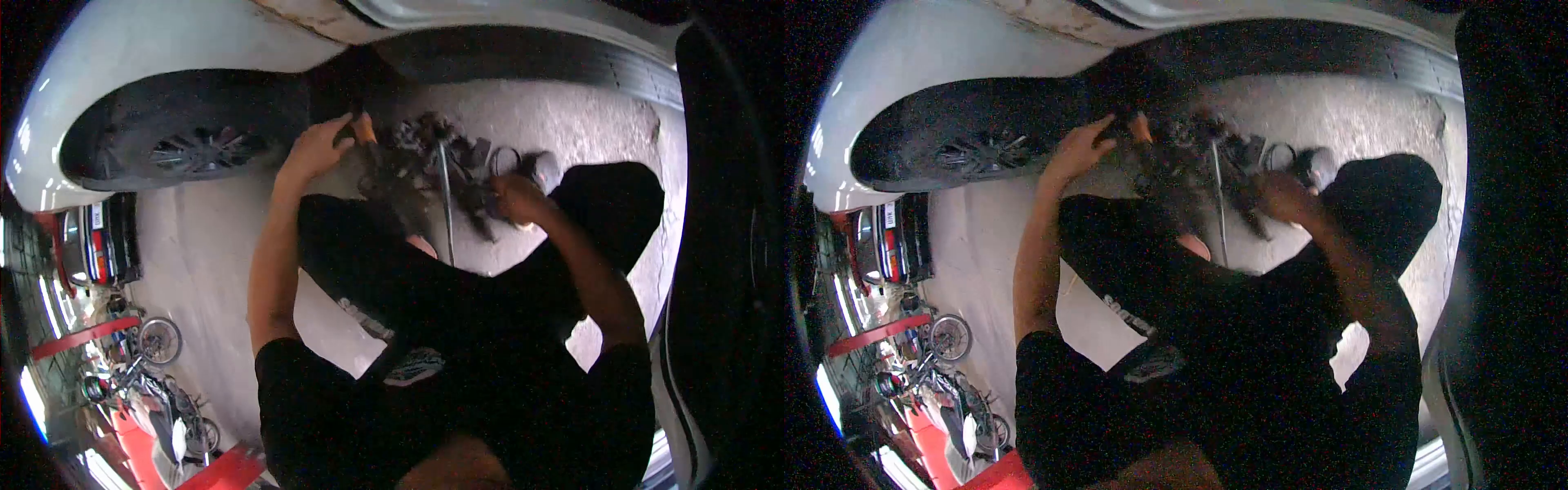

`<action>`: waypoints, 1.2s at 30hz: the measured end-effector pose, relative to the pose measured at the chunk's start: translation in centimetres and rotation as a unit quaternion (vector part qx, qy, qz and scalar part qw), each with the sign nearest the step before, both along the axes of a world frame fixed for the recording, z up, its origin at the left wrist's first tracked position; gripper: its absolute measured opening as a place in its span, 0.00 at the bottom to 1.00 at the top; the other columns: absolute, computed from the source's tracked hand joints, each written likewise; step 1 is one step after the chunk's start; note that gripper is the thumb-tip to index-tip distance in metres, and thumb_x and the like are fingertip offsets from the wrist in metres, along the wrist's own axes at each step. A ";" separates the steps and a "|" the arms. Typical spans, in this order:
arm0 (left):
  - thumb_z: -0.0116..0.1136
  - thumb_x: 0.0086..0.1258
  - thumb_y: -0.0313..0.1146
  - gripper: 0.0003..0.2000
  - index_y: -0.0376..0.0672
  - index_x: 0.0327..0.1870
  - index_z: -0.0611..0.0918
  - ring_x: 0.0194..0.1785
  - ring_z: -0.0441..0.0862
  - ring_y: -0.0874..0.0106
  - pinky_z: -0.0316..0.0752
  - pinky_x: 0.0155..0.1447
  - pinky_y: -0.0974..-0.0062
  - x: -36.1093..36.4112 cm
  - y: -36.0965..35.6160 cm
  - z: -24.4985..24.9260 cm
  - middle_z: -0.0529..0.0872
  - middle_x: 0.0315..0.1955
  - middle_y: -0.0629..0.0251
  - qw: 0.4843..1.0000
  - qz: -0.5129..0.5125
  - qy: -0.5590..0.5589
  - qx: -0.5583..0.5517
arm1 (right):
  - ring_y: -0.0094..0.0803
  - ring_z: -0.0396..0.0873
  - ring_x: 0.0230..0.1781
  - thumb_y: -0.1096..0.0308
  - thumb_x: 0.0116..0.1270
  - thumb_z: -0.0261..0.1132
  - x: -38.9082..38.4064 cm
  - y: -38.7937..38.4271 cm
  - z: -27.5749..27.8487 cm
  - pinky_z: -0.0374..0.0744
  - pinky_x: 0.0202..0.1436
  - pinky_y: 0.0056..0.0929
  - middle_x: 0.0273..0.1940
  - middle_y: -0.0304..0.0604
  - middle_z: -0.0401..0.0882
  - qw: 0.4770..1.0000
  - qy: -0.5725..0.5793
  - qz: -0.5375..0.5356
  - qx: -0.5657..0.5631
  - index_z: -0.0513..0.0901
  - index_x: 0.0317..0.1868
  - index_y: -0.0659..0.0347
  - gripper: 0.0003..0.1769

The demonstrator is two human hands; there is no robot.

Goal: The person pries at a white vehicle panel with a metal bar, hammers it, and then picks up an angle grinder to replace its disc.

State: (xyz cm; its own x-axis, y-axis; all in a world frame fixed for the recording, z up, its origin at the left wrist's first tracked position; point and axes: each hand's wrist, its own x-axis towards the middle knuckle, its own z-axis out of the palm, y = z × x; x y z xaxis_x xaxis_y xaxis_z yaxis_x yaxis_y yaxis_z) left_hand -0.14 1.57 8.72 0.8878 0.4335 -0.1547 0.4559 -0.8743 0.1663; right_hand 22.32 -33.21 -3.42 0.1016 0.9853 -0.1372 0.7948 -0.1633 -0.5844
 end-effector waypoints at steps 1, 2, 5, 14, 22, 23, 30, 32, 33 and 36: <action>0.57 0.69 0.46 0.26 0.53 0.68 0.73 0.57 0.80 0.52 0.74 0.60 0.55 -0.8 -0.3 -0.7 0.82 0.57 0.51 0.999 0.028 0.027 0.004 | 0.57 0.82 0.40 0.70 0.55 0.63 0.0 0.0 -2.2 0.78 0.43 0.50 0.36 0.60 0.81 1.000 0.003 0.004 -0.018 0.81 0.45 0.63 0.15; 0.57 0.69 0.46 0.26 0.53 0.68 0.73 0.57 0.80 0.52 0.74 0.60 0.55 -1.9 0.2 -3.2 0.82 0.57 0.51 0.999 0.026 0.031 -0.008 | 0.57 0.81 0.40 0.71 0.54 0.63 -0.1 -0.1 -4.5 0.78 0.42 0.51 0.35 0.61 0.81 0.999 0.003 0.009 -0.033 0.81 0.44 0.63 0.15; 0.57 0.70 0.45 0.23 0.51 0.64 0.78 0.51 0.83 0.52 0.76 0.56 0.55 -3.7 1.7 -8.6 0.85 0.48 0.49 0.993 0.089 -0.040 -0.065 | 0.56 0.82 0.41 0.70 0.54 0.65 -0.6 0.0 -6.0 0.78 0.43 0.50 0.34 0.59 0.82 0.998 -0.028 0.018 -0.058 0.82 0.39 0.64 0.12; 0.63 0.66 0.39 0.19 0.41 0.56 0.82 0.49 0.84 0.52 0.76 0.52 0.60 -2.0 0.0 -6.7 0.86 0.44 0.48 0.980 0.090 -0.141 -0.104 | 0.51 0.82 0.38 0.68 0.53 0.64 6.1 3.7 -21.4 0.79 0.40 0.47 0.34 0.58 0.83 0.990 -0.108 0.042 -0.076 0.85 0.33 0.62 0.09; 0.62 0.68 0.39 0.18 0.42 0.56 0.82 0.50 0.84 0.54 0.76 0.54 0.62 -1.6 0.2 -7.7 0.87 0.45 0.51 0.977 0.074 -0.145 -0.136 | 0.50 0.83 0.40 0.64 0.57 0.64 -0.8 3.7 -28.8 0.80 0.45 0.47 0.39 0.55 0.83 0.974 -0.168 0.148 0.019 0.85 0.38 0.62 0.12; 0.62 0.68 0.39 0.18 0.42 0.56 0.82 0.50 0.84 0.54 0.76 0.54 0.62 -1.7 0.1 -7.7 0.87 0.45 0.51 0.977 0.078 -0.144 -0.136 | 0.50 0.83 0.41 0.64 0.57 0.64 -2.2 3.4 -27.5 0.80 0.46 0.46 0.39 0.55 0.83 0.968 -0.154 0.197 0.012 0.84 0.39 0.62 0.13; 0.61 0.69 0.44 0.21 0.41 0.57 0.82 0.56 0.82 0.52 0.74 0.61 0.61 -2.9 -1.3 -4.4 0.85 0.51 0.48 0.970 0.114 -0.157 -0.144 | 0.49 0.81 0.47 0.65 0.64 0.61 -2.0 4.2 -7.2 0.78 0.51 0.45 0.41 0.55 0.84 0.993 -0.016 0.099 -0.055 0.82 0.47 0.64 0.15; 0.61 0.69 0.44 0.21 0.41 0.58 0.82 0.56 0.82 0.52 0.74 0.61 0.61 -3.4 -1.3 -4.7 0.85 0.51 0.49 0.967 0.114 -0.170 -0.150 | 0.48 0.83 0.45 0.64 0.65 0.62 1.3 6.6 -0.1 0.79 0.52 0.45 0.47 0.55 0.84 0.976 -0.018 0.007 -0.217 0.83 0.50 0.62 0.16; 0.61 0.69 0.44 0.21 0.42 0.58 0.82 0.55 0.82 0.52 0.75 0.60 0.61 -3.6 -1.0 -5.1 0.85 0.51 0.49 0.969 0.120 -0.169 -0.138 | 0.48 0.83 0.49 0.63 0.66 0.61 4.3 6.7 1.4 0.78 0.56 0.43 0.47 0.54 0.85 0.991 0.005 0.021 -0.134 0.81 0.55 0.60 0.18; 0.61 0.69 0.44 0.21 0.43 0.58 0.82 0.55 0.83 0.53 0.75 0.60 0.61 -3.8 -1.2 -4.7 0.85 0.51 0.50 0.972 0.144 -0.145 -0.113 | 0.40 0.80 0.53 0.63 0.67 0.65 15.1 5.6 4.0 0.76 0.56 0.37 0.52 0.52 0.82 1.000 0.015 -0.014 0.002 0.76 0.61 0.64 0.24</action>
State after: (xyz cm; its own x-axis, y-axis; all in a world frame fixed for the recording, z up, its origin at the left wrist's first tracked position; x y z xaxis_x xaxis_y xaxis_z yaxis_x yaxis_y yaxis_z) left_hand -3.95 0.41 4.00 0.7551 0.6547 -0.0353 0.5815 -0.6439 0.4972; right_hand 37.41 -27.61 0.58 0.1248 0.9828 -0.1362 0.7725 -0.1824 -0.6083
